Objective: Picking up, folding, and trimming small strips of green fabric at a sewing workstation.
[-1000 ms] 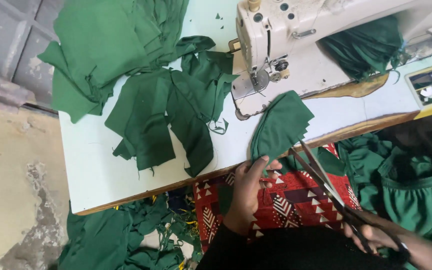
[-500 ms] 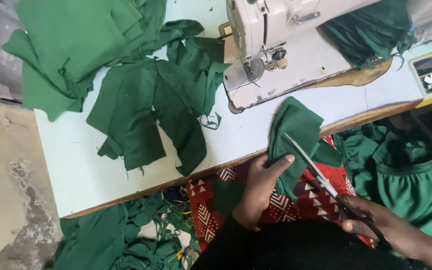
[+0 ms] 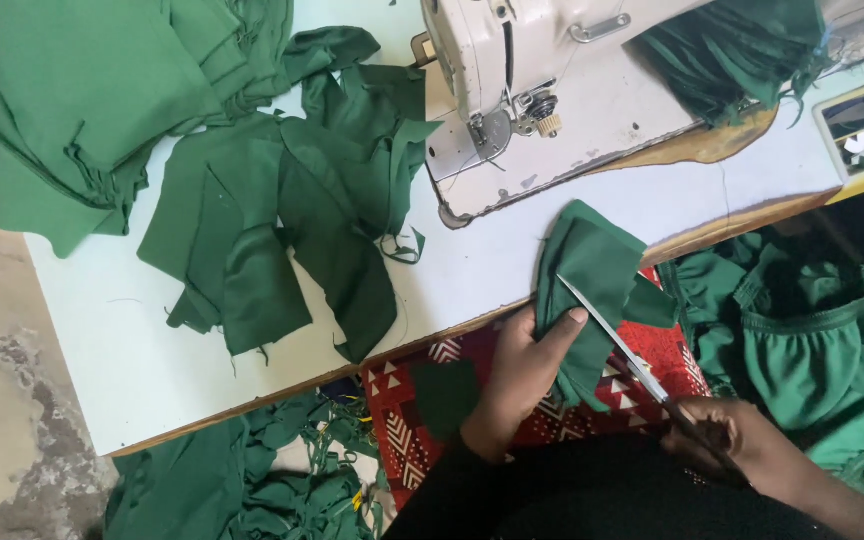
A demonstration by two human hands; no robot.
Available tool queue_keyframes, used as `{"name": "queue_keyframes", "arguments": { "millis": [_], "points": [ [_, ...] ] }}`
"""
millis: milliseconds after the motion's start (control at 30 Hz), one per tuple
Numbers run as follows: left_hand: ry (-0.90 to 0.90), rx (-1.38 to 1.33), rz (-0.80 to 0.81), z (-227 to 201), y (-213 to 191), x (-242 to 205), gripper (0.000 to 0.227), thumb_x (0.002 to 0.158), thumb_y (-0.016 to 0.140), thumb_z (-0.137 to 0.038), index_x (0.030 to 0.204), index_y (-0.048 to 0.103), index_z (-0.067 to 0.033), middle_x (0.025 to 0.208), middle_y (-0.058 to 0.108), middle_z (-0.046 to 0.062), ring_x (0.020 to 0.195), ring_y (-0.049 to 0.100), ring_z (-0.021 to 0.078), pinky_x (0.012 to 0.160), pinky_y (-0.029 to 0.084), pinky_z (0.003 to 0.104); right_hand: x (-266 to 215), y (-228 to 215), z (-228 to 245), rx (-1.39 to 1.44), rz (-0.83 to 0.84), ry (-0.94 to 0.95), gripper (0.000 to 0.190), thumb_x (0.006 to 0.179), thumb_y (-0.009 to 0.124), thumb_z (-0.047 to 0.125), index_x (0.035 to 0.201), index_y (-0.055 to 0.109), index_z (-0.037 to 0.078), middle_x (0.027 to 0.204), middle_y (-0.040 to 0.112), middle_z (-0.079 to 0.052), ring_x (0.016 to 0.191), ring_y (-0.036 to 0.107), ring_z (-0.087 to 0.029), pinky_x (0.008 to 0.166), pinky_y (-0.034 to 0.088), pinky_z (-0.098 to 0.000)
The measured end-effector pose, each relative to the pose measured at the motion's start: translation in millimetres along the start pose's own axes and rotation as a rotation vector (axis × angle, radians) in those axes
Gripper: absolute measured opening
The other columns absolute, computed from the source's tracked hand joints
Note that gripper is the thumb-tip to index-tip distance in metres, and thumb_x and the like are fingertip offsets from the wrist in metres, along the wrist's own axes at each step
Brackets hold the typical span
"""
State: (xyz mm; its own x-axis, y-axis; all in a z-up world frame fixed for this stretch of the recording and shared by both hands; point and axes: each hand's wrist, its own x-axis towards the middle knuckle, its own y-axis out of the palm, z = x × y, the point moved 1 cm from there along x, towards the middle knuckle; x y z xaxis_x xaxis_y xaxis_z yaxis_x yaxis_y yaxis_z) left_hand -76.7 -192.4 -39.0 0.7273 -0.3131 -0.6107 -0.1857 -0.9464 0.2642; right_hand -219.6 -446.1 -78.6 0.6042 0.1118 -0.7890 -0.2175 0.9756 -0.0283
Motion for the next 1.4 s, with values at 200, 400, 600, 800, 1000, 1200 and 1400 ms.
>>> {"name": "queue_keyframes", "arguments": {
  "millis": [200, 400, 600, 800, 1000, 1200, 1400],
  "points": [
    [0.121, 0.118, 0.188, 8, 0, 2, 0.034, 0.094, 0.068, -0.044, 0.105, 0.072, -0.0111, 0.094, 0.074, 0.002, 0.087, 0.072, 0.0151, 0.073, 0.058, 0.029, -16, 13, 78, -0.395, 0.091, 0.197, 0.075, 0.074, 0.081, 0.043, 0.146, 0.059, 0.034, 0.13, 0.079, 0.006, 0.116, 0.076, -0.013, 0.098, 0.059, -0.0316],
    [0.056, 0.116, 0.225, 0, -9, 6, 0.043, 0.09, 0.07, -0.044, 0.114, 0.073, -0.0082, 0.107, 0.076, 0.007, 0.097, 0.074, 0.0192, 0.082, 0.061, 0.033, 18, 16, 11, 0.03, -0.032, -0.076, 0.024, 0.076, 0.085, 0.004, 0.099, 0.091, 0.002, 0.102, 0.094, -0.014, 0.092, 0.087, -0.027, 0.081, 0.063, -0.039],
    [-0.056, 0.238, 0.241, -16, -6, 0, 0.042, 0.093, 0.065, -0.042, 0.118, 0.07, -0.0084, 0.11, 0.075, 0.005, 0.096, 0.074, 0.0189, 0.081, 0.062, 0.032, -14, 25, 67, -0.14, -0.023, -0.015, 0.027, 0.078, 0.085, 0.017, 0.102, 0.093, 0.008, 0.099, 0.098, -0.004, 0.092, 0.085, -0.015, 0.084, 0.057, -0.0282],
    [-0.033, 0.322, 0.31, -18, -6, 0, 0.048, 0.09, 0.066, -0.043, 0.123, 0.07, -0.0083, 0.115, 0.075, 0.008, 0.102, 0.073, 0.0205, 0.086, 0.059, 0.034, 10, 27, 38, 0.019, 0.039, -0.128, 0.004, 0.086, 0.081, 0.006, 0.082, 0.082, 0.004, 0.078, 0.08, -0.01, 0.067, 0.075, -0.023, 0.068, 0.058, -0.0378],
    [-0.111, 0.223, 0.249, -37, -10, -10, 0.032, 0.094, 0.069, -0.034, 0.11, 0.069, -0.0066, 0.1, 0.074, 0.01, 0.09, 0.074, 0.0235, 0.078, 0.063, 0.033, -7, -13, 3, -0.045, -0.128, -0.146, 0.018, 0.085, 0.07, 0.012, 0.085, 0.085, 0.002, 0.078, 0.087, -0.014, 0.06, 0.082, -0.025, 0.057, 0.068, -0.0351],
    [-0.089, -0.062, 0.053, -85, 39, -14, 0.059, 0.086, 0.065, -0.043, 0.133, 0.066, -0.007, 0.125, 0.073, 0.012, 0.115, 0.07, 0.0252, 0.1, 0.057, 0.035, 8, -50, 161, -1.076, -0.629, -0.567, 0.054, 0.088, 0.066, 0.039, 0.131, 0.06, 0.007, 0.125, 0.068, -0.019, 0.107, 0.069, -0.037, 0.084, 0.059, -0.0484],
    [0.102, -0.125, 0.074, -122, 76, 15, 0.095, 0.08, 0.059, -0.058, 0.16, 0.035, -0.0134, 0.164, 0.042, 0.011, 0.153, 0.039, 0.0273, 0.124, 0.026, 0.048, 58, -61, 193, -1.24, -0.85, -0.815, 0.048, 0.098, 0.057, 0.027, 0.141, 0.057, 0.007, 0.12, 0.063, -0.017, 0.101, 0.063, -0.04, 0.078, 0.055, -0.0509]
  ]
}}
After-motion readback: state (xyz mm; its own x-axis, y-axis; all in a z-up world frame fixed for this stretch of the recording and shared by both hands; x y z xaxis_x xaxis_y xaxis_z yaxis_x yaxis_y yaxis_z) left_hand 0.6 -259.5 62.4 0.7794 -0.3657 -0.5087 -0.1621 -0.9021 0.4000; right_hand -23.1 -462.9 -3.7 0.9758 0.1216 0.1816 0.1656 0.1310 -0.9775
